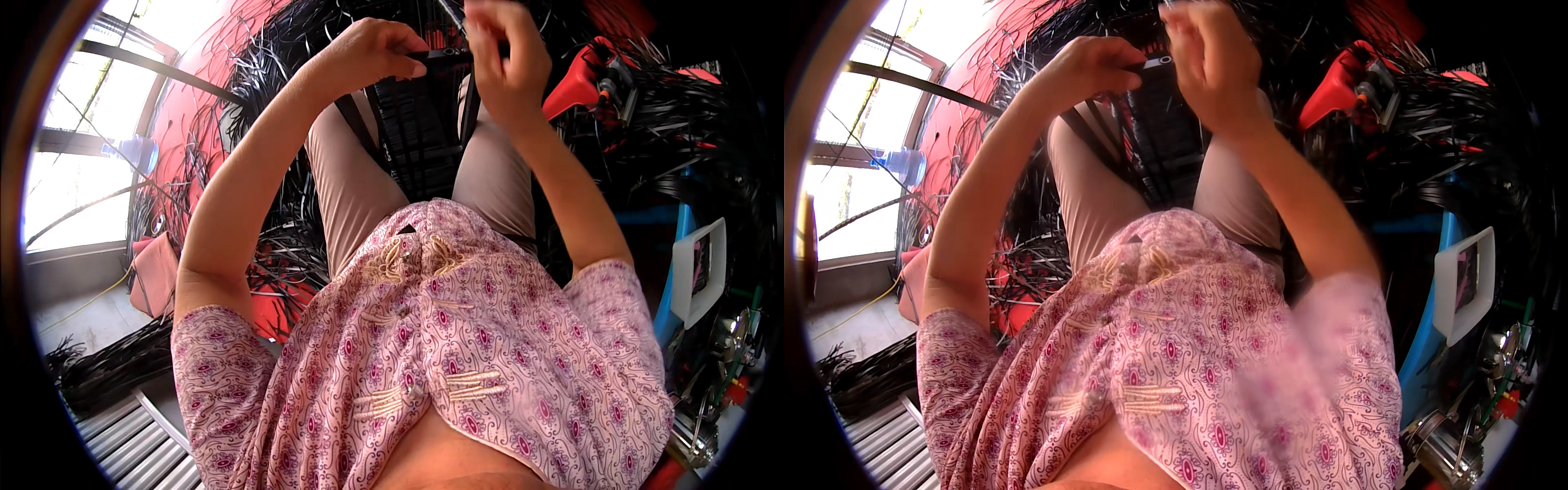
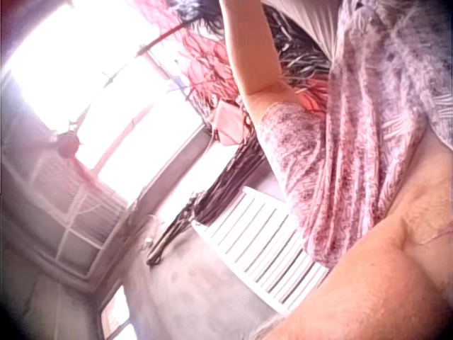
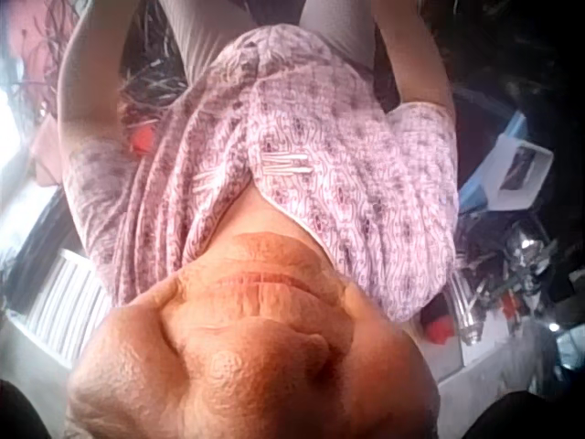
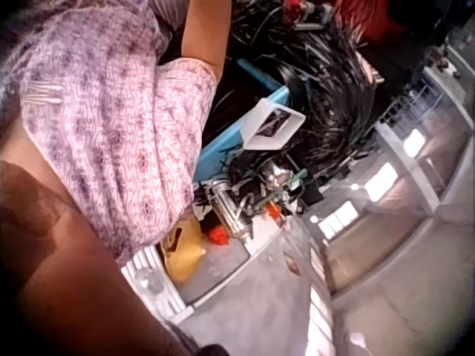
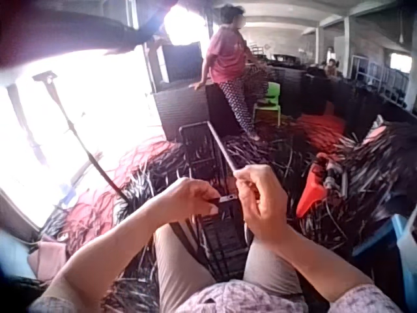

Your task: The person attaches black plastic strips to a metal chair frame using a pneumatic nail gun and pliers. They pull the strips tight across the frame, cut them to size, and secure them with nails.

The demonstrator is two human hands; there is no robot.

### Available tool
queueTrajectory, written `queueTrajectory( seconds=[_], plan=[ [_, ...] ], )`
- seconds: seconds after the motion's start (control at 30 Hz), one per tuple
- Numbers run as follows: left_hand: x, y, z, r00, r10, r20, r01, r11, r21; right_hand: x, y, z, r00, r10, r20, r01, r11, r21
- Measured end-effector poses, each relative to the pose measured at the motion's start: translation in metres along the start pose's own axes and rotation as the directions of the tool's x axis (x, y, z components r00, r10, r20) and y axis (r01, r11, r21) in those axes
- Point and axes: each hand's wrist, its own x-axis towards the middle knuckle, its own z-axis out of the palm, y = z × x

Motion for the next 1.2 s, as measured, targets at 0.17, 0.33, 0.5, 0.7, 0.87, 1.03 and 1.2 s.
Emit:
queueTrajectory(
  seconds=[0.17,0.33,0.5,0.7,0.87,1.03,1.2],
  plan=[
    [0.004,-0.01,-0.007,0.987,-0.128,0.095,0.137,0.986,-0.092,-0.075,-0.005,-0.019,0.945,-0.129,0.301,0.183,0.97,-0.158],
    [0.002,0.001,-0.009,0.993,-0.079,0.084,0.082,0.996,-0.033,-0.069,-0.009,-0.006,0.922,-0.233,0.311,0.252,0.967,-0.024],
    [0.0,-0.003,-0.009,0.994,-0.067,0.091,0.077,0.991,-0.107,-0.005,-0.007,0.005,0.94,-0.233,0.248,0.252,0.967,-0.048],
    [-0.007,0.0,-0.008,0.999,-0.027,-0.023,0.027,0.999,-0.034,0.032,0.029,0.029,0.737,0.316,0.598,-0.377,0.926,-0.024],
    [-0.017,0.0,0.008,0.946,0.058,-0.319,0.041,0.955,0.295,0.042,0.041,0.036,0.604,0.361,0.71,-0.433,0.897,-0.088],
    [-0.028,0.002,0.026,0.823,0.438,-0.362,-0.206,0.824,0.528,0.044,0.061,0.039,0.519,0.339,0.785,-0.398,0.908,-0.129],
    [-0.024,-0.001,0.025,0.728,0.659,-0.19,-0.347,0.592,0.727,0.051,0.067,0.052,0.391,0.402,0.828,-0.309,0.905,-0.294]
  ],
)
